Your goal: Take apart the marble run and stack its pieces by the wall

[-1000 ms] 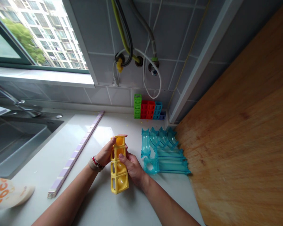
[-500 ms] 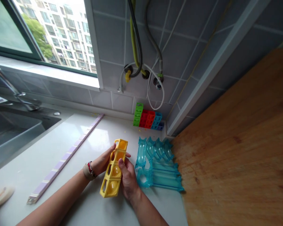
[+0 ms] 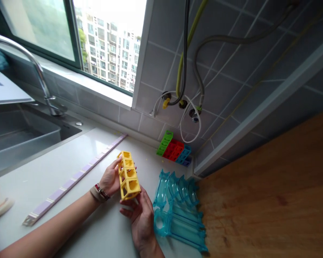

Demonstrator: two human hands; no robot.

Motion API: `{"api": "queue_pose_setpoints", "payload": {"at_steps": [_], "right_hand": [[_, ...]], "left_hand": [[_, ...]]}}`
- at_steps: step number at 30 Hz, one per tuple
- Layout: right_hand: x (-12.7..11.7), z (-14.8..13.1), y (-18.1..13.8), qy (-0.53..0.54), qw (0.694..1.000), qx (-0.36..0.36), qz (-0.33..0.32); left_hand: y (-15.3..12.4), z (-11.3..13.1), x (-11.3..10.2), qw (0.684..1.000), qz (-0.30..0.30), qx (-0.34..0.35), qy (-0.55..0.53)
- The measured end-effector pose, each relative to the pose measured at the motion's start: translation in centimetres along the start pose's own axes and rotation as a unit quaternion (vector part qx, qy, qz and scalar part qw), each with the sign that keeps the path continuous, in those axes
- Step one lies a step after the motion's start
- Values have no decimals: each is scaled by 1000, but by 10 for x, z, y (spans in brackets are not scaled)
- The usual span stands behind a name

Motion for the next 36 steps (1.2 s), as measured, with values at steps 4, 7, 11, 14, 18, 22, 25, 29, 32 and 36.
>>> {"api": "queue_pose_setpoints", "payload": {"at_steps": [4,7,11,14,18,22,25,29,32,36], "right_hand": [[1,-3,-2,-30,999,-29,0],[6,-6,-5,-77,996,-51,-4],[0,-6,-4,-125,990,-64,29],[-3,-7,-3,-150,984,-89,39],[-3,-10,-3,-175,977,-116,40],[-1,-8,-2,-179,978,-104,37],[-1,-7,-3,-170,980,-101,36],[0,-6,-3,-165,982,-90,31],[1,-7,-4,-170,981,-87,32],[3,-14,-6,-169,979,-111,31]], "left_hand": [[2,1,-5,999,30,19,-22],[-1,-3,1,1000,4,8,-25],[-6,-8,11,998,-59,-4,-26],[-8,-9,17,995,-102,-1,-3],[-8,-1,21,990,-123,43,46],[-7,6,22,986,-131,76,67],[-7,7,23,985,-138,81,68],[-5,8,21,986,-133,81,67],[-6,3,21,987,-140,55,62],[-17,-15,27,979,-196,-11,63]]}}
Point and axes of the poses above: each hand's wrist, its own y-axis towards the middle knuckle, its own x-axis out of the palm, z = x × y, the point moved 9 cm from there along y, towards the middle knuckle, and after that the axes turned 13 degrees about x, right-handed, at the moved point
